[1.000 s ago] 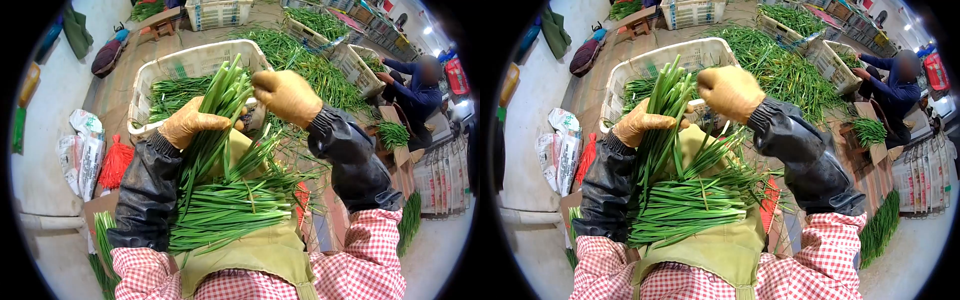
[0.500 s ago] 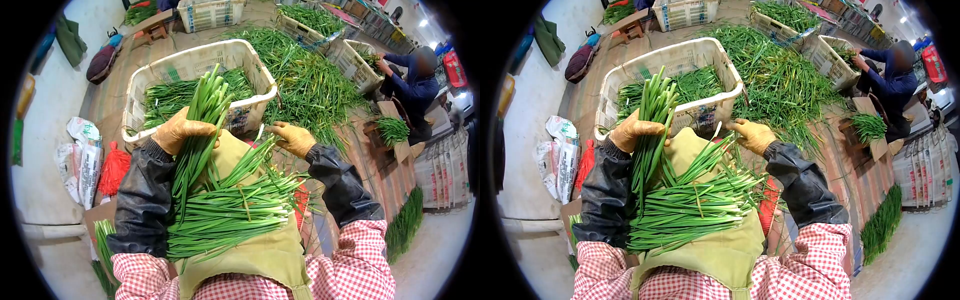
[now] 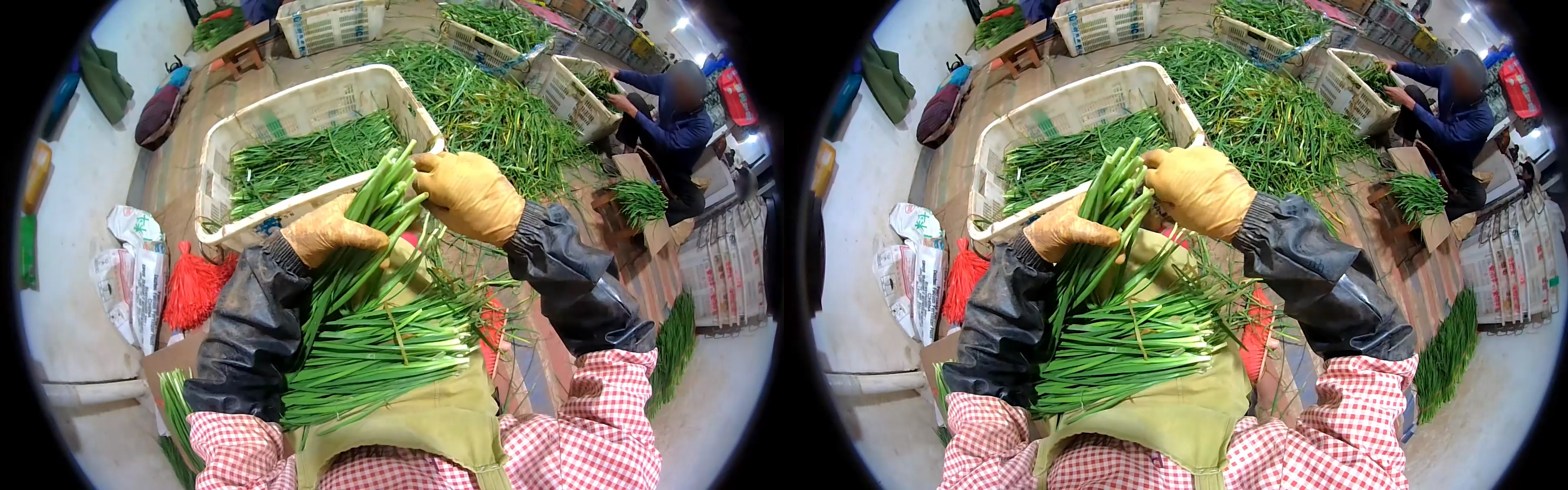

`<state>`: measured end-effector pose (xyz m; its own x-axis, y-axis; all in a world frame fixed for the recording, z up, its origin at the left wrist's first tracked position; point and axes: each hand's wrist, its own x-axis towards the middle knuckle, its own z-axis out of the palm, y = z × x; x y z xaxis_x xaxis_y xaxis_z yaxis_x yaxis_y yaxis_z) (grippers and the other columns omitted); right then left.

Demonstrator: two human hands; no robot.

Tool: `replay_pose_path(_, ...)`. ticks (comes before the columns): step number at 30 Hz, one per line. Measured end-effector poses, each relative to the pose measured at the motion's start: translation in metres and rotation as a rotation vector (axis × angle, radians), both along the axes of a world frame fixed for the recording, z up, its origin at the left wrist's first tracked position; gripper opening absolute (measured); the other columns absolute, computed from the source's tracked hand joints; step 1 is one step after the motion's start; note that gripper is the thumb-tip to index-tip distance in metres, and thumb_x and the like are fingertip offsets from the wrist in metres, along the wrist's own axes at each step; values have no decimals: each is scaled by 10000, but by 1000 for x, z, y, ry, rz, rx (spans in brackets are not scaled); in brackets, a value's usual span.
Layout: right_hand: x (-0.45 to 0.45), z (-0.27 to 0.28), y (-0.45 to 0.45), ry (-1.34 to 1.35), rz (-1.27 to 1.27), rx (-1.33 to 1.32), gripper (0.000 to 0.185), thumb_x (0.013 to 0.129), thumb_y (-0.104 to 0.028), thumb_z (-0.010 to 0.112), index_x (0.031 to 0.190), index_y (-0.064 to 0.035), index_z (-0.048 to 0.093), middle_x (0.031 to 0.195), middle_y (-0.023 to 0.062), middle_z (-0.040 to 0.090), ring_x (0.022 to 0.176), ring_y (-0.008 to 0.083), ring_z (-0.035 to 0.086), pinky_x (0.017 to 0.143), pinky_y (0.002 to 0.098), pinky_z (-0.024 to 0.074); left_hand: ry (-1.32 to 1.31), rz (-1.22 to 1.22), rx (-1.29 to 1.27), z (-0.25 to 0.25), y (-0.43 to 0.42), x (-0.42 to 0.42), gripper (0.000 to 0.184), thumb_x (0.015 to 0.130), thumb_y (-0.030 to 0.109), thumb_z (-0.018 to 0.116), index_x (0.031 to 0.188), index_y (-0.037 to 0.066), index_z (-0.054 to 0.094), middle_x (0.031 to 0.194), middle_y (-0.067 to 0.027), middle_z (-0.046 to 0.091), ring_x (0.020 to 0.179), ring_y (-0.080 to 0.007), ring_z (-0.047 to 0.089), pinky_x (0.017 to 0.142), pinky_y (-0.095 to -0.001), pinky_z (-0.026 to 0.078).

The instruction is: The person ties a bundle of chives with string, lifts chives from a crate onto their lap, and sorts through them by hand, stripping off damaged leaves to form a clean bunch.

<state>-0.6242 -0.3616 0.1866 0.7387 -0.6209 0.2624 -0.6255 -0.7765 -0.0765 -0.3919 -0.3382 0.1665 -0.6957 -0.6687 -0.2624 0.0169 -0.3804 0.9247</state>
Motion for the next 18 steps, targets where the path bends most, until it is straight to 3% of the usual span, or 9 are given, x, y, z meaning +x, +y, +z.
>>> replay_pose_path(2, 5, 4, 0, 238, -83, -113, 185, 774, -108, 648, 946, -39, 657, 1183, 101, 627, 910, 282, 658, 758, 403, 537, 43, 52, 18, 7, 6, -4, 603, 724, 101, 733, 1266, 4, 485, 992, -115, 649, 748, -180, 637, 664, -301, 539)
replay_pose_path(5, -17, -11, -31, 230, -337, -241, 189, 749, -4, 613, 927, -37, 667, 993, 114, 645, 855, 282, 665, 715, 367, 550, 103, 51, 56, -17, -2, 9, 643, 722, 91, 743, 1298, 9, 467, 988, -166, 683, 760, -187, 648, 680, -289, 545)
replay_pose_path(7, -62, -29, -63, 333, -616, -294, 118, 749, 0, 605, 845, -43, 659, 965, 143, 635, 859, 306, 657, 717, 411, 547, 113, 64, 59, -11, 0, 11, 649, 726, 91, 740, 1308, 10, 463, 1001, -174, 682, 768, -189, 652, 683, -290, 547)
replay_pose_path(9, -84, -37, -60, 438, -854, -238, 189, 791, -51, 670, 979, -38, 675, 995, 149, 675, 897, 272, 691, 704, 419, 555, 122, 66, 66, -10, 0, 16, 666, 740, 89, 734, 1336, 12, 447, 1042, -192, 677, 801, -197, 662, 693, -293, 554)
replay_pose_path(10, -83, -41, -61, 460, -932, 35, 247, 803, -45, 668, 1049, -36, 648, 1020, 164, 684, 934, 271, 692, 749, 412, 555, 125, 72, 64, -9, 0, 17, 666, 740, 89, 734, 1336, 12, 447, 1042, -192, 677, 801, -197, 662, 693, -293, 554)
replay_pose_path(12, -79, -67, -43, 306, -927, 293, 226, 890, -224, 598, 1020, -55, 675, 956, 116, 718, 882, 247, 701, 790, 396, 538, 149, 91, 51, -8, 2, 16, 670, 748, 85, 725, 1347, 10, 434, 1055, -192, 674, 815, -198, 665, 698, -289, 557)
replay_pose_path(13, -79, -85, -33, 39, -889, 532, 316, 934, -325, 541, 1025, -61, 690, 900, 80, 723, 809, 223, 698, 796, 399, 533, 125, 86, 51, -7, 1, 16, 682, 751, 83, 721, 1361, 19, 422, 1057, -192, 674, 828, -197, 667, 697, -285, 559)
replay_pose_path(15, -67, -110, -16, -325, -816, 990, 483, 969, -464, 508, 991, -15, 685, 776, 75, 692, 657, 181, 655, 650, 356, 541, 134, 79, 72, -10, 0, 17, 680, 753, 80, 715, 1363, 18, 420, 1058, -193, 673, 824, -197, 667, 696, -284, 559)
replay_pose_path(18, -54, -146, -2, -627, -733, 1397, 582, 899, -590, 575, 926, -17, 675, 590, 5, 536, 487, 116, 481, 470, 254, 400, 137, 67, 96, -16, -4, 16, 670, 757, 76, 706, 1361, 16, 421, 1054, -195, 673, 815, -196, 668, 697, -284, 561)
